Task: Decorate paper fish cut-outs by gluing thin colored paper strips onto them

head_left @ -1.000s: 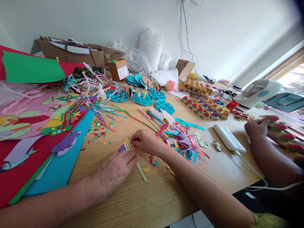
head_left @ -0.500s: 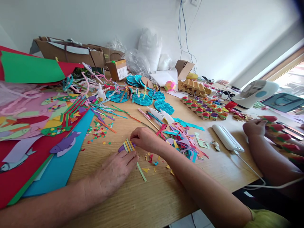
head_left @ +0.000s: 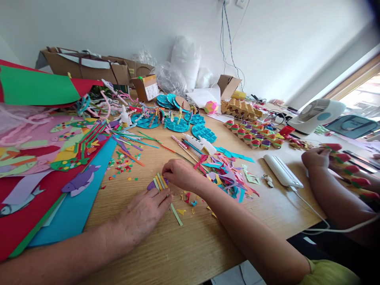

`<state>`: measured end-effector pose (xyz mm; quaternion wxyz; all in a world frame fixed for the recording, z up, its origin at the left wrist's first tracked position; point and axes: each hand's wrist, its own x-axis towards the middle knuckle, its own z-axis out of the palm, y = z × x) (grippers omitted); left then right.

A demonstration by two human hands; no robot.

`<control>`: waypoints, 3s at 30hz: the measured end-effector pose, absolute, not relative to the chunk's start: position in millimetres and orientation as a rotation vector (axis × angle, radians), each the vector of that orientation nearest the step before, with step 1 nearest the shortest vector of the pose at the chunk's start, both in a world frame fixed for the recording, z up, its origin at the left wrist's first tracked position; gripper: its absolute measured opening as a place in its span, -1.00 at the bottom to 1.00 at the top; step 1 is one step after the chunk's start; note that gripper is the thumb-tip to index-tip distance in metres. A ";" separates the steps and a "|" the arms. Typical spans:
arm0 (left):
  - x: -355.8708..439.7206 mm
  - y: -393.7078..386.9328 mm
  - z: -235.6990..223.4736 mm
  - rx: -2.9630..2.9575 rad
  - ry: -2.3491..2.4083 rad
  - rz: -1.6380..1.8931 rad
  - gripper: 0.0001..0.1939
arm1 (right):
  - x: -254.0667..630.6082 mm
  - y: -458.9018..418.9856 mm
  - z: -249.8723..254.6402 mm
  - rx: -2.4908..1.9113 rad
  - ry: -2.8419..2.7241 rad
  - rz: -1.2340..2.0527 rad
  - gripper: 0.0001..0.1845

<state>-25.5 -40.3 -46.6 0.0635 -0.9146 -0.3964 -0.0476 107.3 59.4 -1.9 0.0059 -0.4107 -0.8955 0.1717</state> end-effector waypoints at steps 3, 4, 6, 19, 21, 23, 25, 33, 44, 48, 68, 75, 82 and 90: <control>-26.7 -42.0 -43.3 -2.782 -1.190 -0.106 -0.56 | 112.6 55.0 0.7 -1.293 -2.792 0.572 -0.75; -27.4 -42.5 -40.0 -2.797 -1.191 -0.102 -0.56 | 114.6 53.3 1.4 -1.303 -2.787 0.580 -0.76; -30.3 -42.1 -31.0 -2.850 -1.180 -0.124 -0.56 | 118.7 49.9 2.6 -1.331 -2.773 0.589 -0.76; -71.4 31.3 -15.4 -3.029 -1.031 -0.387 -0.63 | 134.4 5.8 -5.1 -1.368 -2.734 0.506 -0.75; -72.2 36.5 -17.6 -3.058 -0.952 -0.327 -0.65 | 135.0 1.8 -7.3 -1.390 -2.749 0.488 -0.74; -72.7 39.9 -20.2 -3.086 -0.884 -0.291 -0.66 | 135.4 0.0 -9.9 -1.395 -2.750 0.458 -0.74; -73.4 42.6 -22.6 -3.116 -0.837 -0.272 -0.66 | 135.5 -0.5 -12.1 -1.388 -2.743 0.435 -0.72; -75.6 48.8 -27.1 -3.200 -0.771 -0.273 -0.64 | 132.2 0.6 -15.0 -1.430 -2.743 0.351 -0.69; -76.6 50.1 -26.3 -3.227 -0.782 -0.251 -0.65 | 130.4 1.8 -19.8 -1.454 -2.723 0.370 -0.66; -77.9 50.8 -26.9 -3.234 -0.766 -0.314 -0.66 | 130.0 1.2 -19.6 -1.454 -2.714 0.364 -0.66; -74.2 52.8 -31.4 -3.176 -0.748 -0.322 -0.73 | 130.4 0.9 -28.0 -1.430 -2.722 0.263 -0.71; -73.5 51.3 -30.7 -3.164 -0.771 -0.220 -0.74 | 129.5 -0.2 -30.1 -1.451 -2.723 0.241 -0.72; -73.9 49.8 -27.2 -3.159 -0.758 -0.264 -0.68 | 131.5 0.8 -29.5 -1.417 -2.719 0.241 -0.72; -73.0 51.5 -27.0 -3.200 -0.769 -0.287 -0.67 | 130.6 -0.4 -29.8 -1.430 -2.720 0.246 -0.74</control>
